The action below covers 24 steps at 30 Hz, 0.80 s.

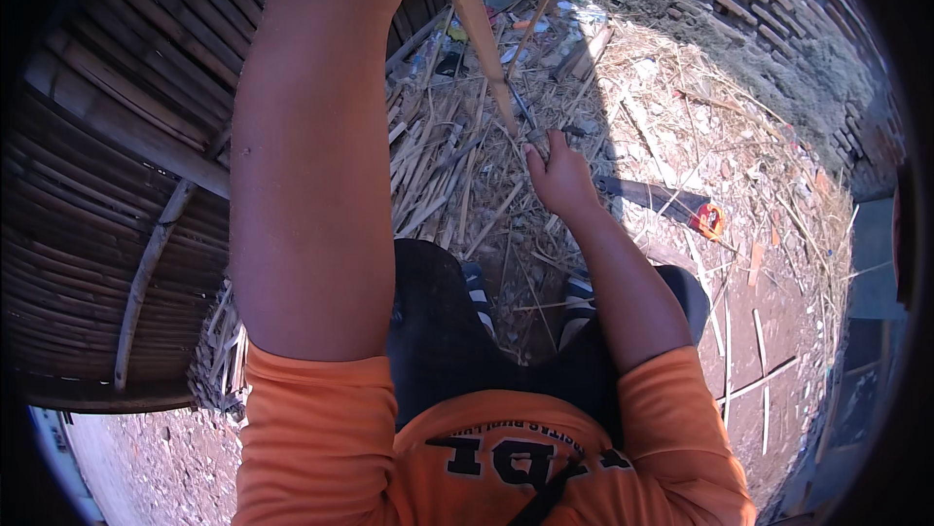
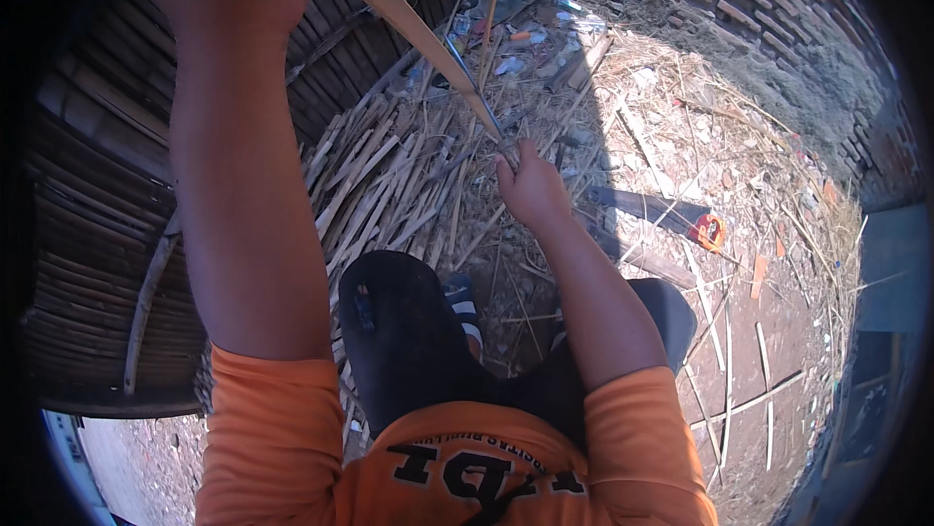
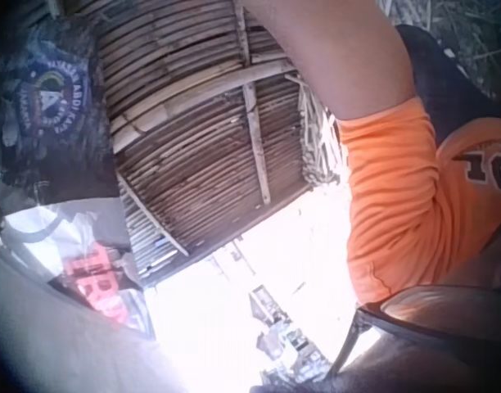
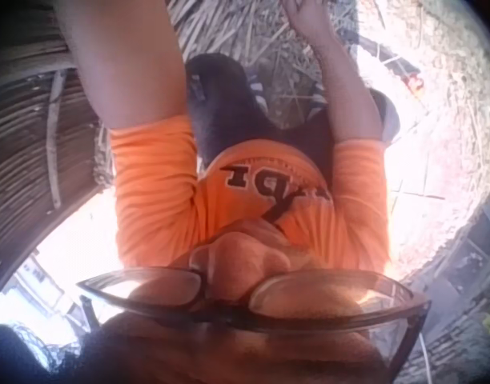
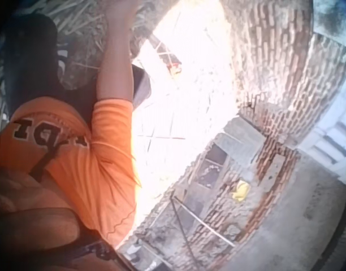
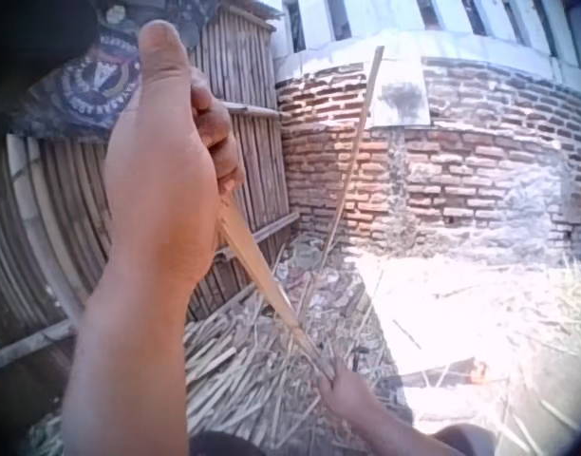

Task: The person holds a strip of bamboo and uses a large curved knife to shave and smooth its surface, then tests its flexibility by bending it.

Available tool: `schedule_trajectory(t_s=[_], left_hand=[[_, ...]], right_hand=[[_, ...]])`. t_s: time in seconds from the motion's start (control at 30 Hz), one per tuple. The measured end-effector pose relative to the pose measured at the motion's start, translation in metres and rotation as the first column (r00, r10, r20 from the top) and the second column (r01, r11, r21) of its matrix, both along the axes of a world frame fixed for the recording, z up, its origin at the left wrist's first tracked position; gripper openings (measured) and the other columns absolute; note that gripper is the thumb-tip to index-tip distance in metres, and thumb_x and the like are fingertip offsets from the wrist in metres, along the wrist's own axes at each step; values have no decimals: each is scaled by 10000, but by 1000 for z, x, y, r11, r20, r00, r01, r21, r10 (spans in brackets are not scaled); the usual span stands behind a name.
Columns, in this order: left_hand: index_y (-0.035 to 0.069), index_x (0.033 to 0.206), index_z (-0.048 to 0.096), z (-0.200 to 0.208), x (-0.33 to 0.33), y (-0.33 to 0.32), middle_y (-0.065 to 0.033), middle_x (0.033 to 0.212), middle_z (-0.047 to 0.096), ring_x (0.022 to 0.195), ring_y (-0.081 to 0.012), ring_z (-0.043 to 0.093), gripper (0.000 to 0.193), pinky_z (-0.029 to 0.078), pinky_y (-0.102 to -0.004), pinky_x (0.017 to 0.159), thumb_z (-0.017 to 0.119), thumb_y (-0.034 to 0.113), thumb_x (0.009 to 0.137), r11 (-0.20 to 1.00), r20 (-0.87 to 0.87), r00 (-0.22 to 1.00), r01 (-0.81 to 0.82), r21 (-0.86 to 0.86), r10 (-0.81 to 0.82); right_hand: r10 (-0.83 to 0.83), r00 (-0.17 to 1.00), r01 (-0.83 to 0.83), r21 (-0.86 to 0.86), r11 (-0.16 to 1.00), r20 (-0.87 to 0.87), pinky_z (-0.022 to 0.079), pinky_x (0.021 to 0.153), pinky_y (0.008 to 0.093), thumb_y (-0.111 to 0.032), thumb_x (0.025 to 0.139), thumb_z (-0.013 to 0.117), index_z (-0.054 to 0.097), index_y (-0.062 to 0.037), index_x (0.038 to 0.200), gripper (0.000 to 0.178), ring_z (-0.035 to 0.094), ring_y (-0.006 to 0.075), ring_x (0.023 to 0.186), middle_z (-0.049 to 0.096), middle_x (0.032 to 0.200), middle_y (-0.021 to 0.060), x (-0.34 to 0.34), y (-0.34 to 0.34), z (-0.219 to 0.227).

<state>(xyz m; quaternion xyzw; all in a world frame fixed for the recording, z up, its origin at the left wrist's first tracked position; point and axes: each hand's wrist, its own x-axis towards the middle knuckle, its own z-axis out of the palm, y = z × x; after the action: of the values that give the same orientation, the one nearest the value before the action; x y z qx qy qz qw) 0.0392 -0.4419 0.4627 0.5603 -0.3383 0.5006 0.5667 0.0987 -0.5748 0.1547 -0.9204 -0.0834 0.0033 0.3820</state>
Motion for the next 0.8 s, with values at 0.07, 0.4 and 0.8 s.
schedule_trajectory(t_s=[0.07, 0.4, 0.8], left_hand=[[151, 762, 393, -2, -6, 10, 49, 633, 301, 508, -87, 287, 556, 305, -290, 515, 414, 636, 1032, 999, -27, 999, 27, 19, -27], [154, 774, 394, 2, -6, -5, 48, 632, 296, 510, -85, 305, 565, 300, -276, 497, 412, 663, 1019, 993, -99, 989, 107, -59, -113], [158, 804, 413, -5, 9, 15, 53, 647, 294, 539, -87, 285, 493, 304, -272, 531, 448, 589, 1040, 998, -25, 998, 63, -10, -63]], right_hand=[[-6, 1000, 6, -21, 1000, 24, 529, 796, 529, -399, 988, 587, 520, 12, 1253, 493, 691, 483, 915, 694, 913, 302, 4, 8, -7], [41, 999, -37, 165, 986, -20, 526, 774, 509, -423, 985, 598, 547, 13, 1294, 536, 701, 417, 836, 694, 873, 256, 0, -9, 1], [43, 999, -39, 271, 962, -6, 534, 716, 513, -387, 994, 588, 487, 37, 1365, 573, 700, 464, 763, 703, 861, 273, -18, -2, 26]])
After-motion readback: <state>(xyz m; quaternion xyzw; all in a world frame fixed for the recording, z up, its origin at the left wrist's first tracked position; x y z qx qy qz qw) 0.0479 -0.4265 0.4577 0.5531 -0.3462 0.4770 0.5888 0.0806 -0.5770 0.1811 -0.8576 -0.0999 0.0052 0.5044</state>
